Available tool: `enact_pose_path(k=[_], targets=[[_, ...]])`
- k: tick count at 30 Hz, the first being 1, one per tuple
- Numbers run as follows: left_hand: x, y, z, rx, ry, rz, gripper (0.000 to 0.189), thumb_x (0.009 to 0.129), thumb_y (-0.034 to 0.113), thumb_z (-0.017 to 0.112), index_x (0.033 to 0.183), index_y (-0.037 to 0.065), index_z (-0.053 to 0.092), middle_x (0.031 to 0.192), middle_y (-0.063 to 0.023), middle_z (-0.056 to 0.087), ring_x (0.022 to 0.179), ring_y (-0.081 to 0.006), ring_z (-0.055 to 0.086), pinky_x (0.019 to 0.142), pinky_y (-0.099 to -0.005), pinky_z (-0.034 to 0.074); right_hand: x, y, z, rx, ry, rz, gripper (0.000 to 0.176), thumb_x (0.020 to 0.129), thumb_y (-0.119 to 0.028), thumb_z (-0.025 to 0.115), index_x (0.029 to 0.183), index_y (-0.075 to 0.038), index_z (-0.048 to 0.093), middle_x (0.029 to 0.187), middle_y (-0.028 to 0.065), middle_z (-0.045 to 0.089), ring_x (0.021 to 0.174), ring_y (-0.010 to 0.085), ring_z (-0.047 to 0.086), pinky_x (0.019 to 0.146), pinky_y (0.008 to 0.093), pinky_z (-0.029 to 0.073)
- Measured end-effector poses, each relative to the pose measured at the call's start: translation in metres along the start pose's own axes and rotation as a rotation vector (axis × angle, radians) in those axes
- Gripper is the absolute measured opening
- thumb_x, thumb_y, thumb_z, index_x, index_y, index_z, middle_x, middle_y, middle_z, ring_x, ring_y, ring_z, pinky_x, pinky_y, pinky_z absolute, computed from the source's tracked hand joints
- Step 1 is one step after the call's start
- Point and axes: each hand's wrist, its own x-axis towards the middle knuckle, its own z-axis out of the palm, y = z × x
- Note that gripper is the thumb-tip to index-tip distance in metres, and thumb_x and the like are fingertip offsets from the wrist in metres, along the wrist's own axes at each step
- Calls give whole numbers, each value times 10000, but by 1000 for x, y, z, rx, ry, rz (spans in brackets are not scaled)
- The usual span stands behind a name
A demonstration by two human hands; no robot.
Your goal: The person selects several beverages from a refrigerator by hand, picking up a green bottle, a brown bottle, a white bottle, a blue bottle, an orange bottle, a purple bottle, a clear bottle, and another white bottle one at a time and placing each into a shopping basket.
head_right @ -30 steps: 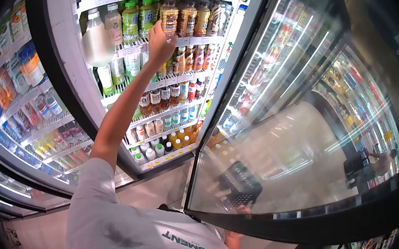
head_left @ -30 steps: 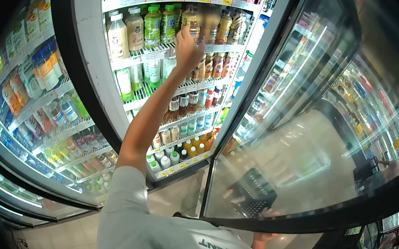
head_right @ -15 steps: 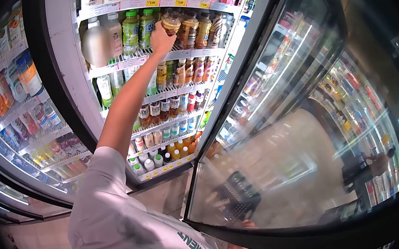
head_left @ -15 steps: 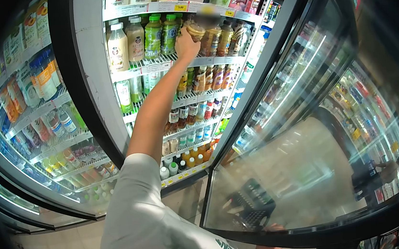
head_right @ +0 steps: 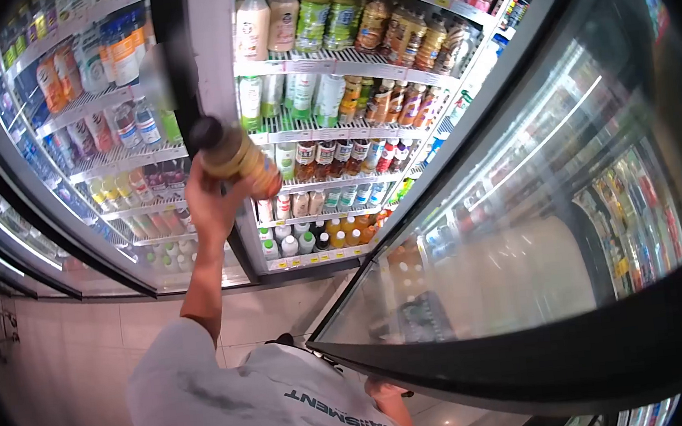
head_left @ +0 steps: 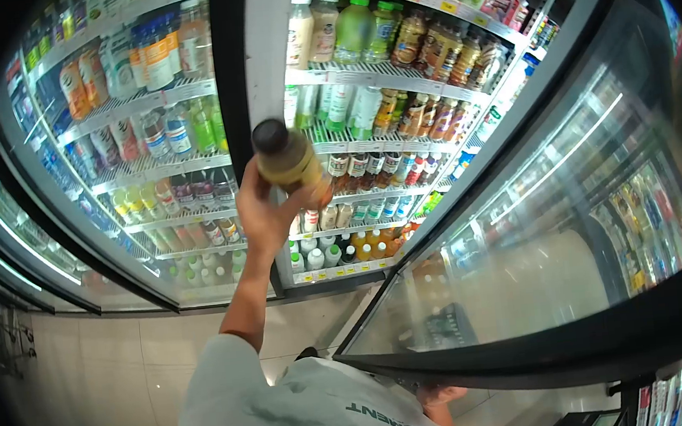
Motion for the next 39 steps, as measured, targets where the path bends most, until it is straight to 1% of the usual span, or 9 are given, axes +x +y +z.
enact_pose_path(k=[2,4,8,19,24,28,30,33,39], targets=[[-42,0,-38,-174,72,-170,585,713,-68,740,1237,-23,485,1129,-86,597,1054,-176,590,930,-328,469,-14,11,5,-108,-43,177,532,903,-448,543,1038,64,595,985,177,643,845,286,647,809,373,526],[-83,-6,-73,-83,158,-200,559,701,-35,749,1207,-27,513,1089,-70,609,978,-142,596,874,-275,466,40,-12,43,-238,-414,-313,371,896,-299,566,977,60,609,909,163,641,802,290,629,733,339,493],[-140,6,-122,36,223,-400,541,705,-6,744,1203,-30,535,1060,-80,638,928,-148,617,856,-289,476,69,-34,112,-6,-627,44,162,870,-106,581,948,37,578,869,170,573,757,313,572,731,362,460],[-210,28,-147,382,280,-481,595,626,-114,721,1188,-18,550,1041,-69,647,976,-156,625,859,-284,480,108,19,280,227,-729,108,560,810,-62,630,1302,31,379,1170,216,488,1063,350,536,907,397,443],[-210,25,-127,418,140,-539,603,603,-11,747,1183,-36,586,1012,-94,665,954,-160,631,889,-297,472,114,29,297,142,-620,38,511,840,-139,633,1271,38,425,1104,231,545,998,370,569,875,392,460],[-209,11,-112,521,-42,-507,633,610,-11,765,1211,-36,570,1034,-117,670,955,-170,641,859,-310,498,89,21,254,208,-1254,490,465,914,-392,566,1049,53,554,673,188,620,697,381,635,681,436,493],[-204,10,-98,601,-203,-503,658,616,-32,785,1231,-40,553,1064,-134,664,958,-168,643,808,-302,528,78,16,233,75,-1466,427,532,894,-479,551,997,43,555,751,212,646,743,399,637,671,445,488],[-207,-10,-94,613,-345,-522,690,612,53,814,1253,42,560,1058,-147,675,975,-225,663,849,-326,511,45,22,206,-147,-1320,132,471,868,-469,594,911,-1,568,671,175,629,616,347,627,596,407,489],[-172,-22,-59,602,-793,-471,725,647,74,815,1306,29,517,1147,-156,649,1052,-239,639,901,-331,490,56,42,152,-243,-1076,294,481,828,-472,626,881,2,563,672,191,626,629,383,627,591,445,486]])
